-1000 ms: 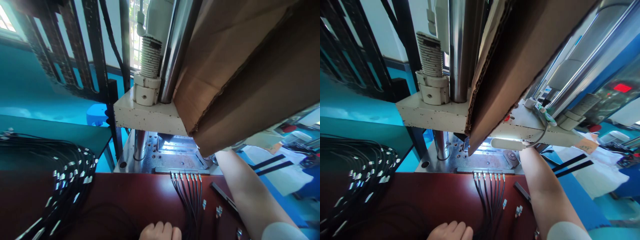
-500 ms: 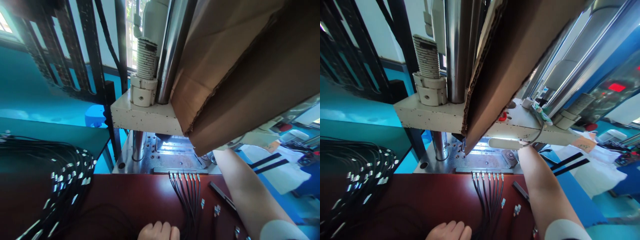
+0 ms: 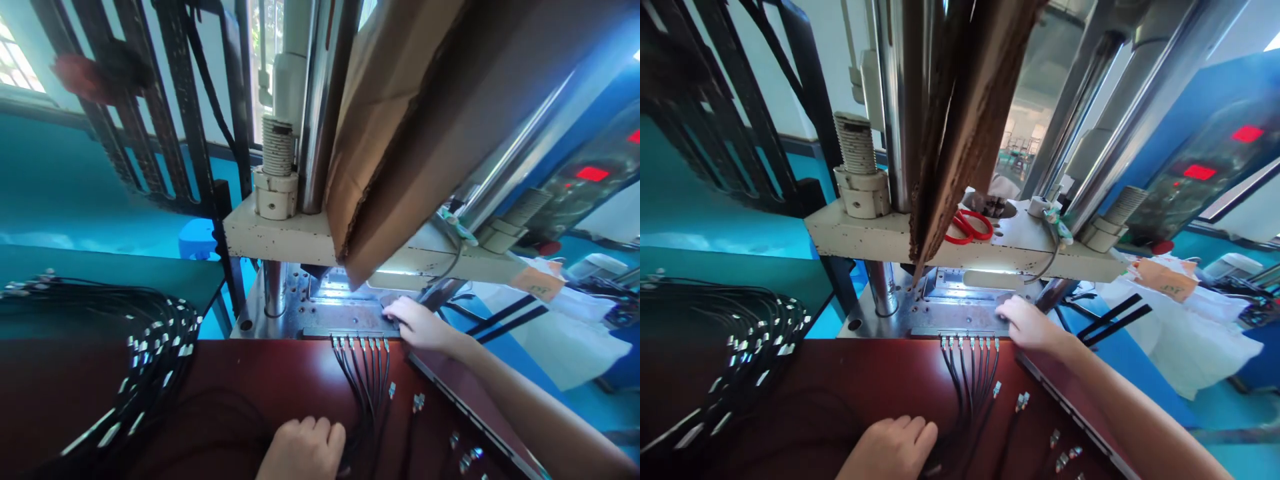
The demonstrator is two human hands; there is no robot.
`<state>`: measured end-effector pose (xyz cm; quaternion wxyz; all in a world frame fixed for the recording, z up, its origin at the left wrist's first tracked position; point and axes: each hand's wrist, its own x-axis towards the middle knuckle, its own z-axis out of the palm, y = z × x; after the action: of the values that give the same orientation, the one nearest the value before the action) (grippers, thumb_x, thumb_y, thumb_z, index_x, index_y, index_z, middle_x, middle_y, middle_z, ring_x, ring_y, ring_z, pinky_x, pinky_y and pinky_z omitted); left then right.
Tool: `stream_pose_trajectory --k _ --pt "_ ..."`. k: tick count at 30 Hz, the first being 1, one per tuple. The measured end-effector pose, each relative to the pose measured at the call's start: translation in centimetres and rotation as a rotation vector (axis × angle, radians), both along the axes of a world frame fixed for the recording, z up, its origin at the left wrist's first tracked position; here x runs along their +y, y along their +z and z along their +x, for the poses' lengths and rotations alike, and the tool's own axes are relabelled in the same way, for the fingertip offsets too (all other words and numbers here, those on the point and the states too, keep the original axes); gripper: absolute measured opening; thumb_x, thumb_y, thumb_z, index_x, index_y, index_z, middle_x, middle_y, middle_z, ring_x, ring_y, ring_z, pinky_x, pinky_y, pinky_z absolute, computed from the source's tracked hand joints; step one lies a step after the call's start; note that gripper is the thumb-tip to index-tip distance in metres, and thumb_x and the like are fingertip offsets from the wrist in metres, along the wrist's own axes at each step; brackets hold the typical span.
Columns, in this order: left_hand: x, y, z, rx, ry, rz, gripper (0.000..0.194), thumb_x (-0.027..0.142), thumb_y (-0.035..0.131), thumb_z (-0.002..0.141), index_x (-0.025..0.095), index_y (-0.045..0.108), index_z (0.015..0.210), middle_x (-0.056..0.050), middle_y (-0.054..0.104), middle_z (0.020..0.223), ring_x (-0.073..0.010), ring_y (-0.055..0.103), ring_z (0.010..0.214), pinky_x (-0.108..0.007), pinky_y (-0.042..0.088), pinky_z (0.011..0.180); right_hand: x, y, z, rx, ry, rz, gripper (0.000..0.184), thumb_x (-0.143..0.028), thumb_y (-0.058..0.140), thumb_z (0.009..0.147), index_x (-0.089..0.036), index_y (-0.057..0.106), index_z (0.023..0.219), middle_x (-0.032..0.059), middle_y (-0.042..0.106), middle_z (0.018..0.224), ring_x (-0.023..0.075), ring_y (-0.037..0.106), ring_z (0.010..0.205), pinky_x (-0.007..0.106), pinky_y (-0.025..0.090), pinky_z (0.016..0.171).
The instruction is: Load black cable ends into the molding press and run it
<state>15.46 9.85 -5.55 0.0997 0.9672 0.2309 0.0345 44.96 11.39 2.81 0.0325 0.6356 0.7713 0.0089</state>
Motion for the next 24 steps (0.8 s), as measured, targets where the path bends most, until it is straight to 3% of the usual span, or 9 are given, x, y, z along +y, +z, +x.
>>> stream_pose_trajectory --k 3,6,9,17,21,24 --pt "-0.3 1.9 0.2 0.102 0.034 -0.067 0.012 0.017 0.058 0.072 0.018 0.057 0.084 -0.003 0.065 0.081 -0.0194 0.061 0.072 -0.024 0.040 0.058 -1.9 -1.0 -1.5 -0.085 0.089 -0.059 0.025 -0.004 0.045 0.071 -0.013 0.060 0.090 0.0102 0.061 0.089 0.0217 0.050 0.087 0.032 0.039 0.074" --pt "-0.6 3.5 0.4 0.162 0.074 -0.073 0.019 0.009 0.051 0.073 0.018 0.057 0.089 -0.004 0.065 0.084 -0.0214 0.062 0.077 -0.030 0.044 0.064 -1.8 -1.7 -3.0 -0.193 -0.002 -0.033 0.019 -0.007 0.043 0.073 -0.012 0.059 0.082 0.0131 0.061 0.087 0.0249 0.051 0.084 0.035 0.036 0.071" --pt "-0.4 4.5 0.7 0.230 0.058 -0.100 0.021 0.009 0.048 0.074 0.017 0.056 0.092 -0.006 0.066 0.086 -0.0232 0.062 0.079 -0.033 0.046 0.067 -0.7 -1.7 -3.4 -0.124 -0.101 -0.042 0.018 -0.009 0.047 0.070 -0.013 0.059 0.083 0.0128 0.062 0.089 0.0261 0.053 0.087 0.035 0.035 0.070" --pt "0.6 6.3 0.8 0.242 0.090 -0.052 0.019 0.017 0.048 0.076 0.019 0.055 0.094 -0.006 0.066 0.088 -0.0265 0.062 0.081 -0.040 0.049 0.066 1.1 -0.9 -1.8 0.103 -0.249 0.022 0.023 -0.006 0.047 0.065 -0.016 0.059 0.082 0.0048 0.065 0.080 0.0182 0.057 0.075 0.025 0.033 0.057" --pt "1.6 7.4 1.7 0.211 0.144 -0.019 0.016 0.021 0.044 0.080 0.020 0.055 0.092 -0.005 0.066 0.087 -0.0259 0.063 0.081 -0.037 0.048 0.065 2.7 -0.7 -0.4 0.224 -0.315 0.122 0.023 -0.004 0.051 0.066 -0.016 0.062 0.083 0.0047 0.065 0.083 0.0183 0.057 0.082 0.024 0.038 0.064" --pt "3.8 8.1 3.1 0.163 0.188 0.014 0.019 0.027 0.039 0.084 0.021 0.054 0.092 -0.006 0.067 0.088 -0.0259 0.064 0.082 -0.035 0.048 0.066 5.0 -0.6 0.8 0.295 -0.380 0.212 0.018 -0.008 0.055 0.074 -0.013 0.062 0.090 0.0062 0.064 0.088 0.0177 0.058 0.083 0.027 0.044 0.070"
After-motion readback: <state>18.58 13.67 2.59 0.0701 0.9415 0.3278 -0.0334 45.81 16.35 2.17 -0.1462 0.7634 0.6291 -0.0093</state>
